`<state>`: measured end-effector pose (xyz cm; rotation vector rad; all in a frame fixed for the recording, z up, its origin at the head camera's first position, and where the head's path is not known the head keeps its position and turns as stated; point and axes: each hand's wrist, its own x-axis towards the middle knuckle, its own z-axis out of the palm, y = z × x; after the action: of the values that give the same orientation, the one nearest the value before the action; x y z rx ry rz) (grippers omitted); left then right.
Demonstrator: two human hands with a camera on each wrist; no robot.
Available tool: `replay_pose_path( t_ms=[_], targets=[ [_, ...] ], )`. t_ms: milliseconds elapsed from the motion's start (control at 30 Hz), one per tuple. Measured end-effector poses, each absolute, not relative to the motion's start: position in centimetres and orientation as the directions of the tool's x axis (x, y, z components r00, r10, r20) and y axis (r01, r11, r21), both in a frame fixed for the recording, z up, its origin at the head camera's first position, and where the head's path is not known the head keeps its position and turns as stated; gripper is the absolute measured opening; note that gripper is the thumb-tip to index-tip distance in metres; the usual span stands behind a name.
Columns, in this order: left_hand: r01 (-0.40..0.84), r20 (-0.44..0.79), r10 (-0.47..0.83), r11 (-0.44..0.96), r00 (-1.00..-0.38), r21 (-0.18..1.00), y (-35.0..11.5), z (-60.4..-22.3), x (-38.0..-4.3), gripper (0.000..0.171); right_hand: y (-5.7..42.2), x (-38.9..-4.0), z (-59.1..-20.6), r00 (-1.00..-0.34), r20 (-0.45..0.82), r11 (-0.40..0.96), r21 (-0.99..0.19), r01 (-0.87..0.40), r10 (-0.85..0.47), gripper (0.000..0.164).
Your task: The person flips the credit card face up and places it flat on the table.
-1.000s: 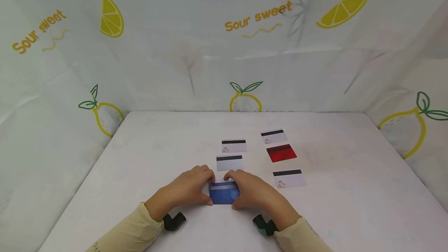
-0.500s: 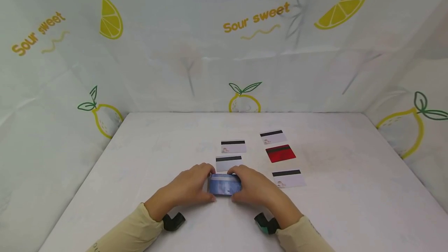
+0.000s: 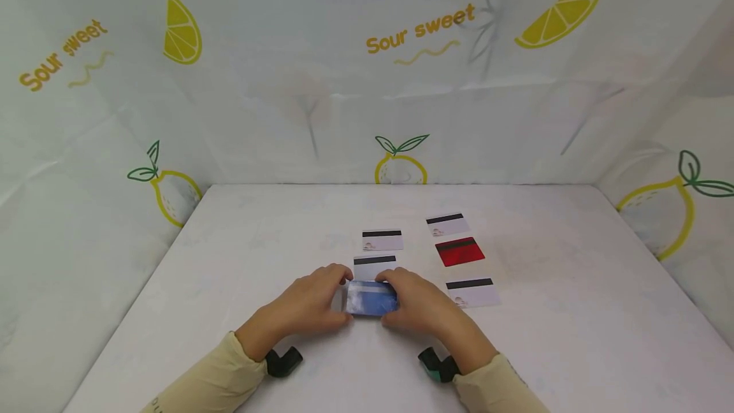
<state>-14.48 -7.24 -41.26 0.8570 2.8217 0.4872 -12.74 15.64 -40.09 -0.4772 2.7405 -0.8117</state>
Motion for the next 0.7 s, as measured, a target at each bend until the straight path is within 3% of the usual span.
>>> replay_pose_path(
  t_ms=[233, 433, 700],
  targets=[
    [0.53, -0.03, 0.573, 0.776, -0.819, 0.342, -7.2, -41.2, -14.4, 0.055, 15.6, -12.9, -40.4, -0.917, -0.126, 0.807, -0.531, -0.259, -0.378, 0.059],
    [0.563, 0.024, 0.593, 0.751, -0.805, 0.345, -7.0, -40.9, -14.2, 0.053, 14.9, -12.6, -40.3, -0.92, -0.051, 0.848, -0.412, -0.335, -0.388, 0.062],
    [0.593, 0.068, 0.615, 0.718, -0.786, 0.364, -6.7, -40.7, -14.0, 0.053, 14.1, -12.0, -40.0, -0.905, 0.029, 0.832, -0.379, -0.404, -0.425, 0.06]
  ],
)
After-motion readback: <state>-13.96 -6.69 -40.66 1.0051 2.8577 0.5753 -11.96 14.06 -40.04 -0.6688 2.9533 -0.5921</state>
